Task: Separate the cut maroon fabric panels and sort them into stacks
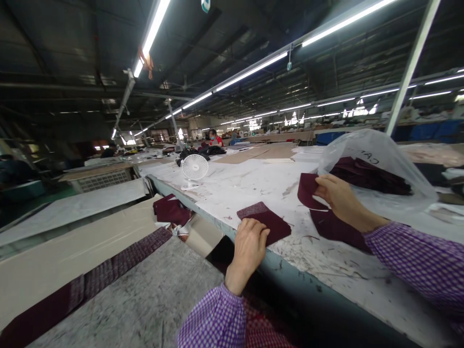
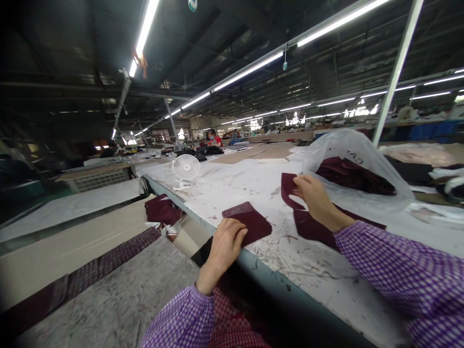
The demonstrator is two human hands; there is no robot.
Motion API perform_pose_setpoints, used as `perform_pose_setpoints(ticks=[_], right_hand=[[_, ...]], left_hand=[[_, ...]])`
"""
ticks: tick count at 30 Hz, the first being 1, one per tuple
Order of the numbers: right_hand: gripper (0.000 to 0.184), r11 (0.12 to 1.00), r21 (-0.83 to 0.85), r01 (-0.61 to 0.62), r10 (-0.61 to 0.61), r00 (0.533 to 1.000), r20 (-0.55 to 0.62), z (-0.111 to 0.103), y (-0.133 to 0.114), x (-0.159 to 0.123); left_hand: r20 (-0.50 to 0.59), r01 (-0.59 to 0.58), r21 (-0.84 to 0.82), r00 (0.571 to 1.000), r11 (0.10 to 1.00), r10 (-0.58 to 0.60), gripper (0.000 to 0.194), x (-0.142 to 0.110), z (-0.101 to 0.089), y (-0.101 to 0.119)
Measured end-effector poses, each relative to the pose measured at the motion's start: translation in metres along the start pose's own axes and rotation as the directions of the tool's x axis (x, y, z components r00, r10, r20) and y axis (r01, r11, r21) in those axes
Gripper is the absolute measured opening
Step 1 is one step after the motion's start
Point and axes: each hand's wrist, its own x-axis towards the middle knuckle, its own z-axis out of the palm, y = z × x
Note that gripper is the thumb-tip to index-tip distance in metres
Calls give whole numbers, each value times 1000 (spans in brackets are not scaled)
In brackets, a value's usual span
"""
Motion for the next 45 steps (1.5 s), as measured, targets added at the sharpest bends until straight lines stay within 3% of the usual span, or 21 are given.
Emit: perform_pose_setpoints(ticks=[2,4,6,7,9,10,11,14,15,16,17,18,20,22,24,28,31,36,38,41,45], right_hand=[[18,982,-150,114,-101,990,97,14,-17,-19],[18,904,-298,307,-192,913,359,31,-36,-44],[17,830,-266,490,-222,728,649,48,-53,-69],[18,806,-210,553,-218,608,764,54,-59,-79],[20,797,-106,595,-190,413,891,59,-66,-93],[21,806,-84,585,-187,387,903,58,-67,-96],[22,820,-92,565,-196,428,882,56,-66,-95],[24,856,-251,451,-212,750,626,41,-54,-81],[29,875,-309,372,-168,833,527,35,-48,-75],[39,898,-346,270,-84,880,468,30,-42,-71],[48,922,-355,154,27,890,456,26,-37,-68],[57,940,-340,34,144,863,484,23,-31,-66],[66,947,-278,-160,300,745,595,20,-23,-67],[69,944,-221,-245,329,655,680,17,-17,-70],[67,946,-199,-256,318,619,718,13,-13,-72],[57,960,-202,-195,280,641,714,4,-8,-69],[52,963,-208,-169,267,665,698,1,-6,-68],[48,947,-307,-97,285,695,660,0,2,-67],[44,897,-434,84,239,733,637,-5,5,-66],[29,719,-590,368,122,769,628,-12,5,-61],[24,605,-600,523,56,724,688,-15,2,-57]], left_hand=[[6,197,-394,977,898,-212,40,-2,-1,12],[209,392,-715,910,579,-358,59,-7,-3,23],[388,504,-810,843,299,-372,64,-14,-6,30],[417,526,-816,823,240,-386,59,-18,-7,31],[374,529,-811,797,250,-475,45,-25,-6,29],[332,524,-805,787,278,-520,39,-28,-4,27],[284,509,-806,781,302,-556,37,-30,-2,24],[187,437,-839,792,325,-581,37,-37,2,22],[176,420,-847,799,325,-575,36,-39,3,24],[176,415,-849,805,326,-566,35,-42,4,26],[195,424,-844,812,328,-550,35,-44,4,29],[220,440,-834,818,332,-532,36,-47,5,32],[279,477,-807,828,348,-487,40,-50,4,36],[313,492,-779,842,388,-439,46,-50,1,34],[273,467,-733,868,494,-416,50,-43,-5,30],[106,308,-389,951,868,-290,45,-16,-16,24],[127,134,1,983,991,-133,36,5,-9,29],[221,21,318,971,948,-95,23,24,29,36],[262,-44,386,963,921,-63,20,25,44,32],[308,-173,471,951,865,22,23,23,59,23],[327,-244,512,942,823,75,28,17,63,15]])
